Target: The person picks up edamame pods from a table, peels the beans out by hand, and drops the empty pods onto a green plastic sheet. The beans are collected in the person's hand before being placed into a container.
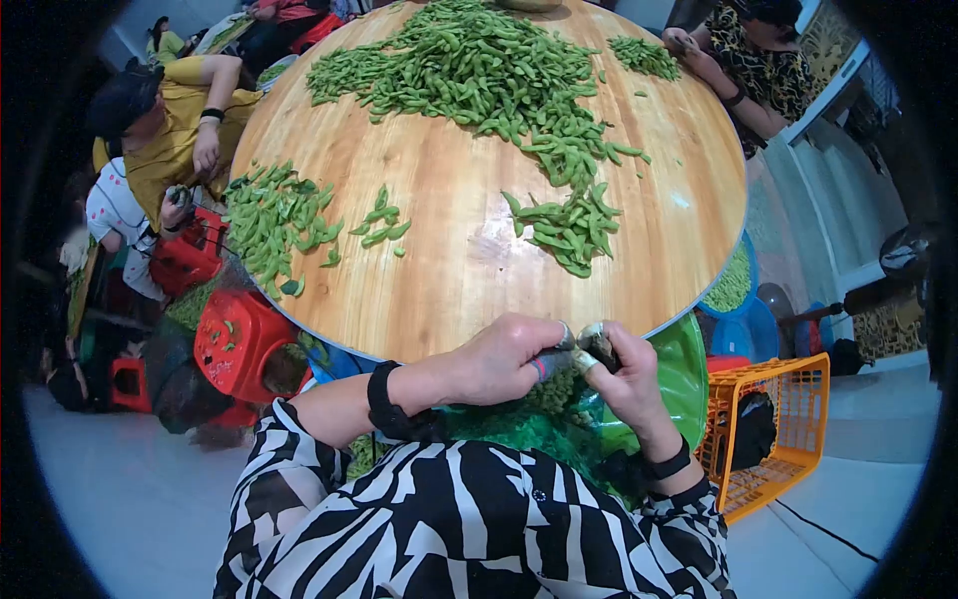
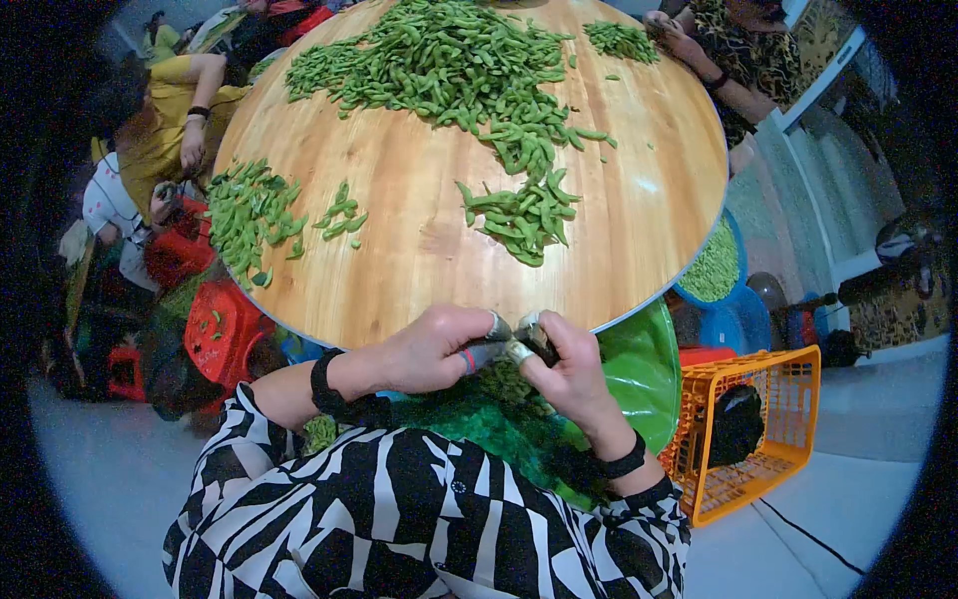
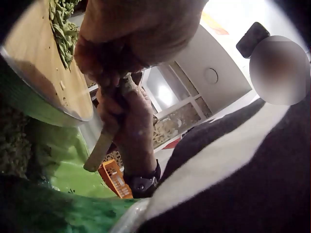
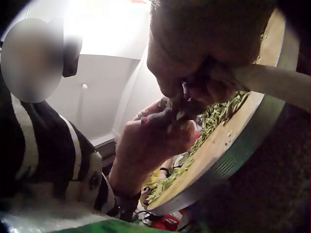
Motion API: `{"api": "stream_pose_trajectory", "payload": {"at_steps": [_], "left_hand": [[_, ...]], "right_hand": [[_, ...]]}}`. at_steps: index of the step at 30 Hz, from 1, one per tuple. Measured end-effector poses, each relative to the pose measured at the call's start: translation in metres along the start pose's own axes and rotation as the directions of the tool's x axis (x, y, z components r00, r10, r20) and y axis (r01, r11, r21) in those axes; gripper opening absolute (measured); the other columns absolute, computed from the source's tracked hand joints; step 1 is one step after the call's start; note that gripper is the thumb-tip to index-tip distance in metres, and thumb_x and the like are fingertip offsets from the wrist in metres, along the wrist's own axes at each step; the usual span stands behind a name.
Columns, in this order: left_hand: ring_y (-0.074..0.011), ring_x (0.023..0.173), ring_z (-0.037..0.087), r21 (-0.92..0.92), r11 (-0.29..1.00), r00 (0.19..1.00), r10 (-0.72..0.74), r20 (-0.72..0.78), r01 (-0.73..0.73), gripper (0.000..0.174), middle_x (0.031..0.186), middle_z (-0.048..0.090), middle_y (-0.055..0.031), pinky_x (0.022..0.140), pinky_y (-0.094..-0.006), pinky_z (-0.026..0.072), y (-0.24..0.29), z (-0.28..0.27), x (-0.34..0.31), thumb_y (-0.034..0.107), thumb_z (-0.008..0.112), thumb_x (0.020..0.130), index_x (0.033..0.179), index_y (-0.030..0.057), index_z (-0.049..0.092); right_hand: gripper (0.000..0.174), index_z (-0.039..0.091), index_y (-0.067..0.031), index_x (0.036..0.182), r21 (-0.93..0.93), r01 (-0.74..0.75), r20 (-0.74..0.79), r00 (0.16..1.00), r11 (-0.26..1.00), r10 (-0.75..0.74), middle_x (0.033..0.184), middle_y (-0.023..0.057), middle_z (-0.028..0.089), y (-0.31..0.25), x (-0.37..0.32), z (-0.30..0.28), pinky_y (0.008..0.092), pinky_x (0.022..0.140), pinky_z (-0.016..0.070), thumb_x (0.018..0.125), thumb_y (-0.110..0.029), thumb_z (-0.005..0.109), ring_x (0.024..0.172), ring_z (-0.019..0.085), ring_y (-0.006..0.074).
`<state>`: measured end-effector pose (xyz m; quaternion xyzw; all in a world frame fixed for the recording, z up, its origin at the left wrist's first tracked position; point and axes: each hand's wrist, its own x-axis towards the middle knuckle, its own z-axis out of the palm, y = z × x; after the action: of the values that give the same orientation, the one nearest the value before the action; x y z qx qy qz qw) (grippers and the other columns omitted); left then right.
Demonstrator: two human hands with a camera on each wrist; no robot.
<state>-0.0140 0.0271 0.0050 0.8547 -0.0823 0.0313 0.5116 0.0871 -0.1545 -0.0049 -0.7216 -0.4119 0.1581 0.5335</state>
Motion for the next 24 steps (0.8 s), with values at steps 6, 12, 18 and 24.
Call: {"api": "stream_pose_trajectory", "payload": {"at_steps": [6,12,18,24], "left_hand": [[-0.0347,0.074,0.06,0.359,0.933,0.975,0.078,-0.21,0.002,0.018,0.08,0.059,-0.0175,0.067,-0.04,0.0487,-0.018,-0.034,-0.008,0.002,0.059,0.078,0.095,0.003,0.061],[-0.0369,0.082,0.058,0.713,0.61,0.854,0.11,-0.508,0.345,0.024,0.085,0.057,-0.0176,0.072,-0.043,0.048,-0.065,-0.137,-0.036,-0.001,0.062,0.071,0.094,0.0032,0.062],[-0.037,0.081,0.057,0.652,0.697,0.922,-0.033,-0.387,0.298,0.019,0.083,0.055,-0.0169,0.07,-0.0433,0.047,-0.082,-0.121,-0.05,-0.003,0.062,0.069,0.086,0.0025,0.058],[-0.0331,0.08,0.059,0.446,0.886,0.971,-0.014,-0.238,0.123,0.021,0.083,0.058,-0.0151,0.071,-0.0393,0.0483,-0.046,-0.089,-0.038,-0.002,0.062,0.069,0.09,0.003,0.06]], "right_hand": [[0.014,0.052,-0.001,0.081,0.042,-0.06,0.367,0.929,0.997,0.041,0.063,0.0088,0.04,-0.002,-0.005,-0.012,0.0312,0.054,0.0378,0.068,-0.004,0.057,0.056,0.042,0.0201],[0.022,0.054,0.0002,0.088,0.002,0.083,0.534,0.843,0.997,-0.071,0.074,0.0139,0.047,-0.005,-0.013,-0.016,0.0361,0.063,0.043,0.067,-0.004,0.056,0.068,0.05,0.031],[0.017,0.056,0.0003,0.093,0.148,-0.078,0.443,0.897,0.986,0.004,0.076,0.0097,0.055,0.0,-0.012,-0.014,0.032,0.06,0.0437,0.078,-0.006,0.053,0.065,0.054,0.0207],[0.023,0.055,0.0,0.103,0.431,-0.385,0.242,0.921,0.816,0.307,0.068,0.0046,0.056,0.005,-0.013,-0.014,0.0221,0.048,0.0374,0.092,-0.016,0.042,0.051,0.048,0.0083]]}}
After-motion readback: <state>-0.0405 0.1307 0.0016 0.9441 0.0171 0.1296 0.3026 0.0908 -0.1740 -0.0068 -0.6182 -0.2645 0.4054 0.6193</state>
